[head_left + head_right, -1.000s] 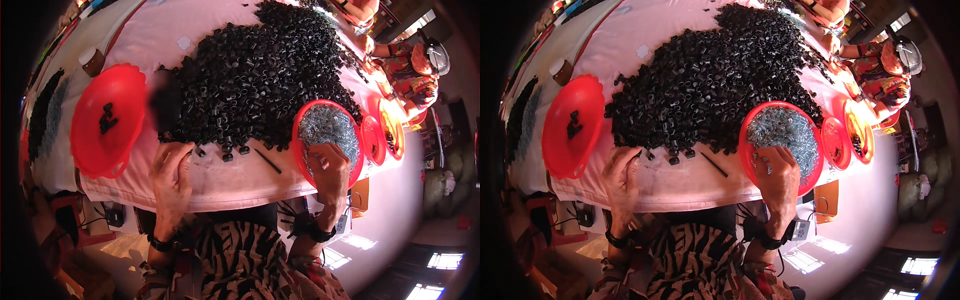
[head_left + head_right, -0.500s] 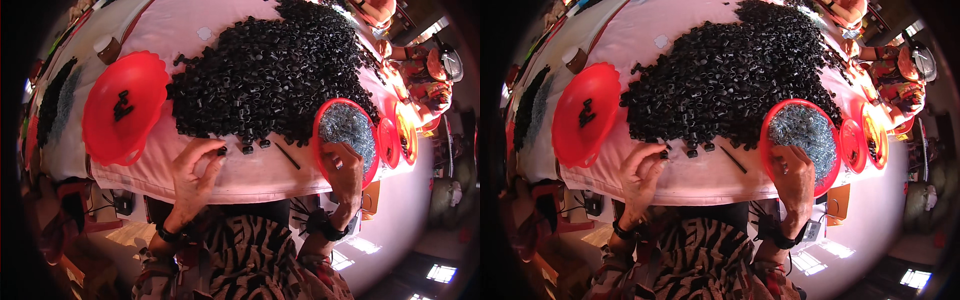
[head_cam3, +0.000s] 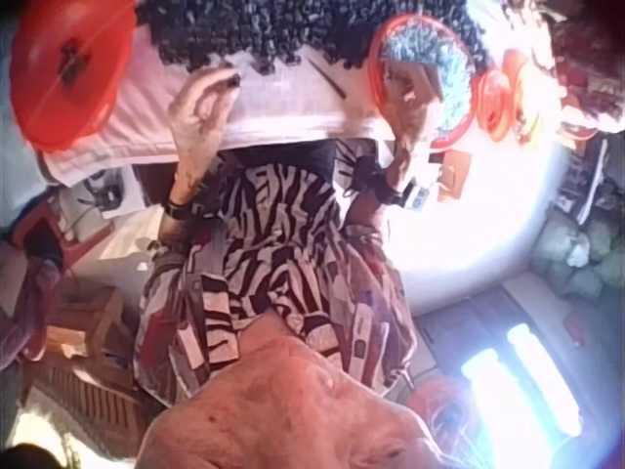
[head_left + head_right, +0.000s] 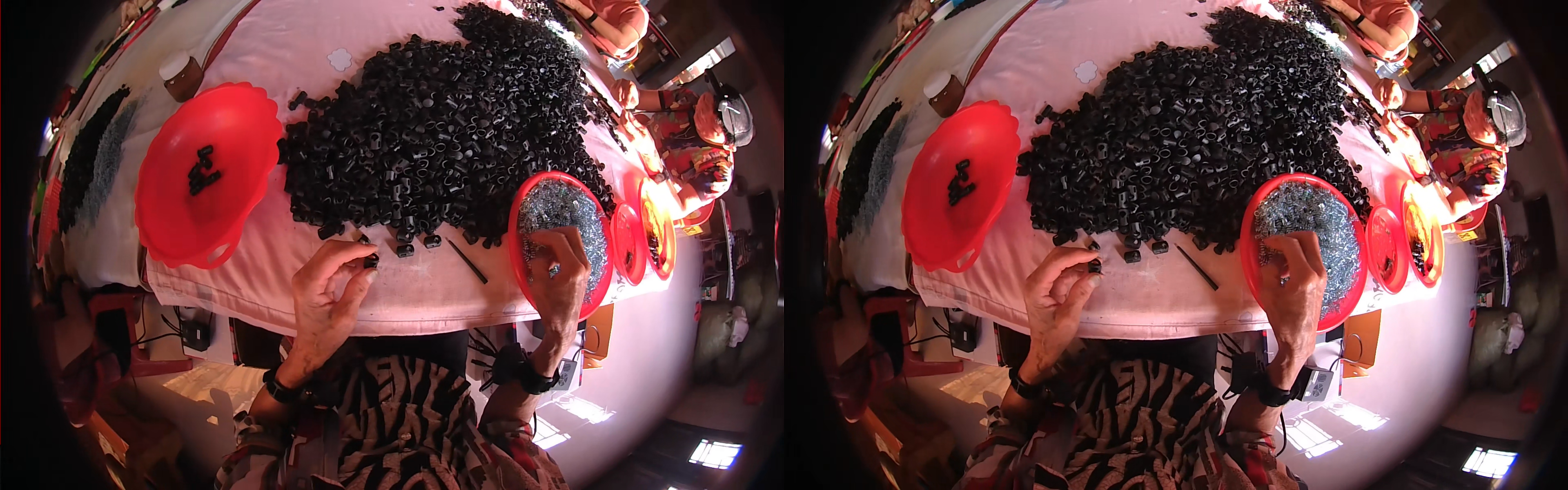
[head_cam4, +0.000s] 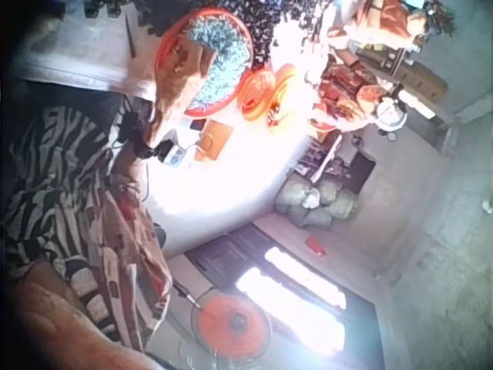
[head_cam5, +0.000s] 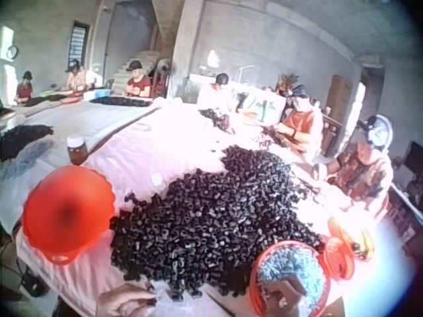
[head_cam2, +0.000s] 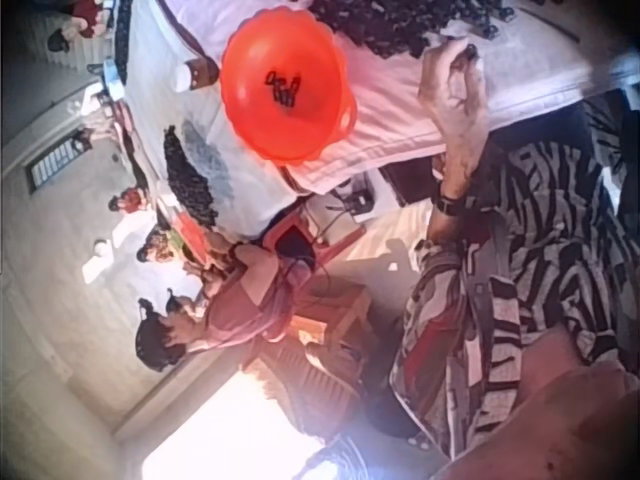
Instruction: Sorting and inspecting small black rubber or plastic components at a work table.
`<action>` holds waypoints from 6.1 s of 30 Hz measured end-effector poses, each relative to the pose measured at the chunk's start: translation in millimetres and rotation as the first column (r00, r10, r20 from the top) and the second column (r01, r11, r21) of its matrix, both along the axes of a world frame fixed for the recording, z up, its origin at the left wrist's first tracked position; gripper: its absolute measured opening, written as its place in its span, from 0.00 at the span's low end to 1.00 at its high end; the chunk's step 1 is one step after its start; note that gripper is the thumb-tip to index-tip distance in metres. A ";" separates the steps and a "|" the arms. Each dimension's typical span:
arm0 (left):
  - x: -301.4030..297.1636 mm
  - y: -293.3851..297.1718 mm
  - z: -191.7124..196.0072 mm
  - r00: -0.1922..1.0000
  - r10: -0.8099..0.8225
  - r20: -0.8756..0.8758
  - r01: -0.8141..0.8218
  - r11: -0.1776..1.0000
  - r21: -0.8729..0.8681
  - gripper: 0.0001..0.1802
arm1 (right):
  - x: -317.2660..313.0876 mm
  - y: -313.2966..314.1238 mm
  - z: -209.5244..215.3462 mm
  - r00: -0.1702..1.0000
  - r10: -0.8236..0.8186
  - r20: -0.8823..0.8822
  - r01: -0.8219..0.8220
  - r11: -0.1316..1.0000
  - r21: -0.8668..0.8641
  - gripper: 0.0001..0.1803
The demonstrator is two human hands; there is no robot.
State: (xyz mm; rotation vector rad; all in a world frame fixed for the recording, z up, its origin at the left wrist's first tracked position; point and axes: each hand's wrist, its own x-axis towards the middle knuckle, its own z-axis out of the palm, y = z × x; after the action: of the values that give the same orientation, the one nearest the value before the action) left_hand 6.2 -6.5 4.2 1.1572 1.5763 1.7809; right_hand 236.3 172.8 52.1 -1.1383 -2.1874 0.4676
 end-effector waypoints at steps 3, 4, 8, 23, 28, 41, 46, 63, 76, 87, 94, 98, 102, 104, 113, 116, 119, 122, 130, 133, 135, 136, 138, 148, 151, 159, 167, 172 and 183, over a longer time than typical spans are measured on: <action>2.7 -0.6 2.7 0.997 0.029 0.069 -0.031 0.999 0.015 0.17 | -7.9 -5.9 3.7 0.991 -0.059 -0.122 0.064 0.997 0.034 0.13; 3.1 -1.2 3.7 0.986 0.009 0.164 -0.011 1.000 0.010 0.17 | -10.1 -8.1 3.5 0.981 -0.059 -0.186 0.063 0.998 0.018 0.13; 6.5 -0.6 5.0 0.903 -0.085 0.422 0.072 0.996 0.048 0.16 | -27.2 -28.5 5.2 0.952 -0.015 -0.305 -0.023 0.992 -0.123 0.12; 4.3 -2.0 2.7 0.823 -0.265 0.502 0.227 0.964 0.137 0.15 | -94.6 -79.3 -19.6 0.561 -0.112 -0.820 -0.630 0.584 -0.511 0.10; 4.7 -1.3 0.2 0.835 -0.237 0.497 0.204 0.971 0.121 0.15 | -94.2 -84.0 -21.1 0.590 -0.082 -0.804 -0.611 0.606 -0.510 0.09; 9.1 -1.4 -7.4 0.897 -0.162 0.412 0.139 0.987 0.083 0.14 | -92.6 -80.8 -13.2 0.814 0.403 -0.417 -0.493 0.860 -0.131 0.09; 10.5 -1.6 -6.7 0.924 -0.157 0.349 0.139 0.987 0.078 0.14 | -89.9 -79.3 -14.5 0.823 0.422 -0.380 -0.475 0.878 -0.055 0.09; 8.0 0.3 -8.0 0.923 -0.174 0.342 0.134 0.982 0.136 0.16 | -87.2 -82.6 -18.1 0.800 0.387 -0.458 -0.493 0.860 -0.135 0.10; -9.2 -6.7 9.7 0.944 0.064 0.324 -0.107 0.988 0.116 0.15 | -60.8 -57.9 -28.8 0.841 0.112 -0.530 -0.268 0.936 -0.228 0.11; -13.2 -10.3 4.9 0.875 0.134 0.465 -0.179 0.982 0.055 0.13 | -96.0 -69.3 -22.0 0.886 0.287 -0.364 -0.342 0.935 -0.096 0.11; -12.5 -9.4 4.4 0.870 0.130 0.475 -0.183 0.981 0.068 0.13 | -126.6 -74.2 -26.0 0.919 0.356 -0.172 -0.337 0.933 0.127 0.05; -13.6 -9.0 3.0 0.875 0.122 0.468 -0.180 0.981 0.079 0.13 | -139.4 -79.1 -27.2 0.944 0.328 0.025 -0.322 0.908 0.269 0.05; -14.5 -9.8 1.4 0.885 0.114 0.451 -0.168 0.982 0.082 0.13 | -143.1 -82.0 -31.1 0.935 0.350 0.049 -0.351 0.901 0.254 0.08; -14.6 -10.2 1.6 0.885 0.107 0.453 -0.164 0.983 0.088 0.13 | -143.5 -81.6 -31.8 0.929 0.369 0.036 -0.365 0.893 0.262 0.08; -16.8 -12.7 0.6 0.881 0.084 0.466 -0.134 0.988 0.076 0.14 | -124.0 -90.4 -30.3 0.890 0.455 0.035 -0.429 0.807 0.406 0.12; -16.2 -13.3 3.6 0.873 0.064 0.484 -0.107 0.992 0.062 0.13 | -104.5 -94.2 -30.3 0.885 0.427 -0.187 -0.398 0.901 0.175 0.11; -12.7 -13.5 6.4 0.868 0.069 0.492 -0.115 0.991 0.065 0.13 | -87.6 -89.1 -29.7 0.856 0.364 -0.368 -0.411 0.910 -0.058 0.10; -8.7 -7.8 10.6 0.880 0.069 0.470 -0.085 0.996 0.013 0.11 | -76.8 -82.1 -35.3 0.770 0.219 -0.599 -0.473 0.826 -0.306 0.10; 8.3 1.5 10.5 0.809 -0.161 0.565 0.170 0.985 0.038 0.14 | -89.4 -80.2 -21.7 0.617 0.014 -0.787 -0.575 0.691 -0.438 0.10; 8.9 2.6 8.6 0.811 -0.159 0.563 0.168 0.985 0.035 0.13 | -89.3 -78.2 -24.5 0.643 0.067 -0.763 -0.554 0.729 -0.402 0.10; 8.6 2.6 7.2 0.827 -0.153 0.541 0.172 0.985 0.017 0.13 | -89.9 -77.1 -26.1 0.674 0.113 -0.730 -0.538 0.753 -0.380 0.10; 8.6 2.7 7.4 0.827 -0.152 0.542 0.171 0.985 0.016 0.13 | -91.0 -77.3 -26.3 0.674 0.133 -0.727 -0.531 0.772 -0.350 0.10; 8.9 3.0 7.3 0.825 -0.139 0.548 0.163 0.987 0.006 0.13 | -92.0 -77.1 -26.5 0.674 0.154 -0.722 -0.524 0.789 -0.321 0.10; 7.8 4.2 8.0 0.823 -0.156 0.547 0.178 0.984 0.012 0.12 | -92.5 -72.9 -15.4 0.798 0.347 -0.492 -0.442 0.893 -0.088 0.08; 5.7 6.9 3.3 0.804 -0.162 0.573 0.177 0.984 0.031 0.10 | -94.5 -71.1 -7.7 0.822 0.383 -0.421 -0.446 0.893 -0.058 0.08; 13.4 7.8 6.8 0.787 -0.117 0.606 0.098 0.993 0.065 0.09 | -102.5 -82.6 -21.3 0.820 0.293 -0.492 -0.358 0.933 -0.040 0.07; 14.3 9.5 3.6 0.807 -0.082 0.584 0.044 0.996 0.079 0.08 | -113.8 -89.8 -32.5 0.767 0.192 -0.613 -0.305 0.949 -0.084 0.06; 11.7 11.1 -3.3 0.777 -0.125 0.617 0.050 0.989 0.137 0.08 | -116.1 -85.8 -39.9 0.777 0.283 -0.563 -0.292 0.953 0.075 0.05; 14.1 8.9 -8.4 0.817 -0.127 0.562 0.045 0.987 0.157 0.09 | -114.4 -93.2 -38.1 0.778 0.176 -0.603 -0.284 0.955 -0.087 0.04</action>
State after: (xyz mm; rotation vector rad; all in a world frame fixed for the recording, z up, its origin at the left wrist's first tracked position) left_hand 20.3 2.4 -4.2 0.6333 1.0391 1.9556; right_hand 121.9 79.6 14.0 -0.6689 -1.7470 0.9964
